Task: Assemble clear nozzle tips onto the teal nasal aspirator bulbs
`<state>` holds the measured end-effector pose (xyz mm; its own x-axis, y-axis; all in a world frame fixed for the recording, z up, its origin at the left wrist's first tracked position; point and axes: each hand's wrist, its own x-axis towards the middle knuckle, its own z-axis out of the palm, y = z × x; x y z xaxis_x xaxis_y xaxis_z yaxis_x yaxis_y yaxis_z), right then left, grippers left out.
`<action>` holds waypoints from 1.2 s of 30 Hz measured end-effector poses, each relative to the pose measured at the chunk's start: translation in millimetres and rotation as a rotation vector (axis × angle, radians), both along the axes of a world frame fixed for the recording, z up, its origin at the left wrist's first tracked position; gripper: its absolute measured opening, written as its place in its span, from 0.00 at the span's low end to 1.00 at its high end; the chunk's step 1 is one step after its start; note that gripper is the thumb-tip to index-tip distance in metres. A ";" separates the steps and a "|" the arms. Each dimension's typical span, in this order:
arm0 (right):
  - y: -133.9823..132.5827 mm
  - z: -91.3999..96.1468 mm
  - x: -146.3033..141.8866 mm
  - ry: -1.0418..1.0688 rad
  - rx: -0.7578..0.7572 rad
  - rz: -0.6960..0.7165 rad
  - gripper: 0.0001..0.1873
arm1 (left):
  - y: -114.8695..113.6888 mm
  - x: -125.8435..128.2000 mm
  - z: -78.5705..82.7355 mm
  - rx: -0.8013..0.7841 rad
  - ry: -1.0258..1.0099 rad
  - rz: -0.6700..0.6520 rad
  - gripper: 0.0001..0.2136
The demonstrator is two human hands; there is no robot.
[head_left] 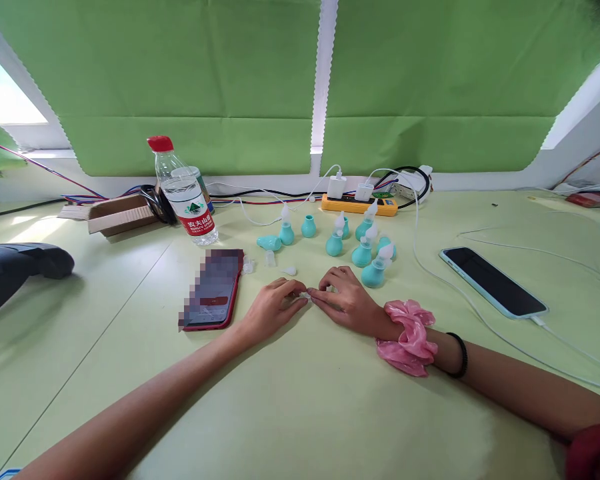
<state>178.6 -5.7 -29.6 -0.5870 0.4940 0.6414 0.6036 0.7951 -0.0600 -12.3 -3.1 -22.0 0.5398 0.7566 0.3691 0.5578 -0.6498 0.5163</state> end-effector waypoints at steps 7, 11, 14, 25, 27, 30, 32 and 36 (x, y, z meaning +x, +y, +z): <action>0.4 -0.2 0.4 0.032 -0.018 0.014 0.08 | -0.2 0.2 0.0 0.016 0.006 0.005 0.07; 0.2 -0.8 0.5 0.072 -0.034 0.038 0.07 | -0.5 1.1 0.5 0.010 0.016 0.026 0.06; 0.1 -0.8 0.4 0.070 -0.044 0.032 0.07 | -1.2 1.6 1.3 0.006 0.022 0.035 0.07; 0.1 -0.9 0.1 0.109 -0.094 0.032 0.07 | -0.5 0.1 -1.9 0.029 -0.001 0.004 0.08; 0.2 -1.1 -0.2 0.132 -0.108 0.027 0.06 | -0.3 -0.3 -3.5 0.040 -0.005 -0.001 0.08; 0.5 -1.2 -0.8 0.150 -0.117 0.036 0.06 | -0.3 -0.5 -5.1 0.061 -0.011 -0.007 0.08; 0.5 -1.0 -1.1 0.152 -0.118 0.041 0.06 | -0.4 -0.3 -5.3 0.078 -0.007 -0.013 0.08; -0.6 0.5 -1.4 0.134 -0.126 0.041 0.06 | -0.3 0.2 -5.5 0.132 0.008 -0.021 0.08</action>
